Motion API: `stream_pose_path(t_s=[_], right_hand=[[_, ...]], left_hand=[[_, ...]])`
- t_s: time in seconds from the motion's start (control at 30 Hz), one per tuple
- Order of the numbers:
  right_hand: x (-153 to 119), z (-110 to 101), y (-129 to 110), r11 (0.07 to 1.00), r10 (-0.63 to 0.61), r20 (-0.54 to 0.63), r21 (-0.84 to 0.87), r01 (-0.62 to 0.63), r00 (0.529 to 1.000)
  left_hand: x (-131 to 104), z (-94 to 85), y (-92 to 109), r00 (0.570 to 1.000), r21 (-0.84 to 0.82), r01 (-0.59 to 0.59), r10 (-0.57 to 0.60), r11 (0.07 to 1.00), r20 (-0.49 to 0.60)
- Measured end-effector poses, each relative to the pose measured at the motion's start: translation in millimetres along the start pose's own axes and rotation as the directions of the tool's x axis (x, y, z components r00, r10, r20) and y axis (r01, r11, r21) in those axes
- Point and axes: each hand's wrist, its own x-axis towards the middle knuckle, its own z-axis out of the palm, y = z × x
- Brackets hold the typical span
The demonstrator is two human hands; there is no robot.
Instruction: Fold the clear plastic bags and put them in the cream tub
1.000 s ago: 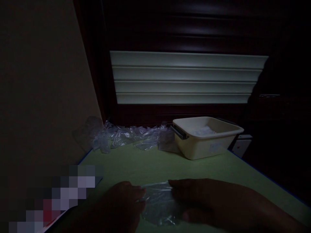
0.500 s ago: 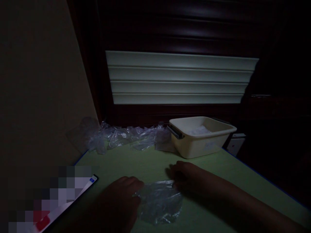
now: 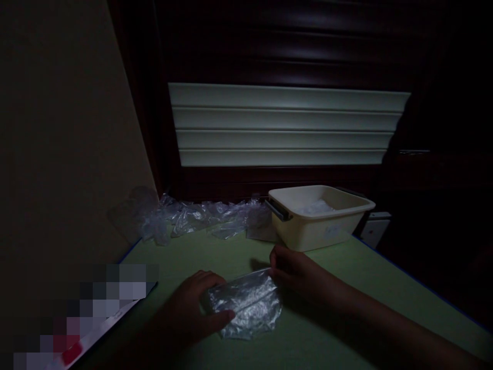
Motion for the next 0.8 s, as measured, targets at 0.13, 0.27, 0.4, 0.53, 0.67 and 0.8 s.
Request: stream_pose_path(t_s=[0.13, 0.27, 0.4, 0.53, 0.67, 0.8], right_hand=[[-0.4, 2.6, 1.2, 1.0, -0.008, 0.003, 0.011, 0.008, 1.0], [-1.3, 2.9, 2.4, 0.999, -0.006, 0.017, 0.039, 0.006, 1.0], [-2.4, 2.3, 4.3, 0.984, 0.036, 0.114, 0.171, -0.055, 0.993], [-3.8, 2.7, 2.9, 0.981, 0.067, 0.192, 0.168, -0.1, 0.979], [-5.2, 2.5, -3.5, 0.987, 0.084, 0.171, 0.119, -0.106, 0.982], [-4.5, 1.7, -7.7, 0.992, 0.119, 0.153, 0.026, -0.125, 0.981]], left_hand=[[1.2, -2.3, 6.2, 0.996, -0.012, 0.077, -0.076, 0.997, 0.053], [3.2, -4.5, 7.8, 0.989, -0.006, 0.1, -0.099, 0.995, 0.111], [3.9, -7.7, 8.4, 0.987, -0.012, 0.117, -0.114, 0.993, 0.117], [3.3, -7.9, 7.3, 0.986, -0.007, 0.142, -0.141, 0.99, 0.093], [4.3, -5.2, 3.4, 0.987, -0.027, 0.129, -0.126, 0.991, 0.098], [4.9, -3.9, -0.6, 0.99, -0.042, 0.09, -0.085, 0.995, 0.109]])
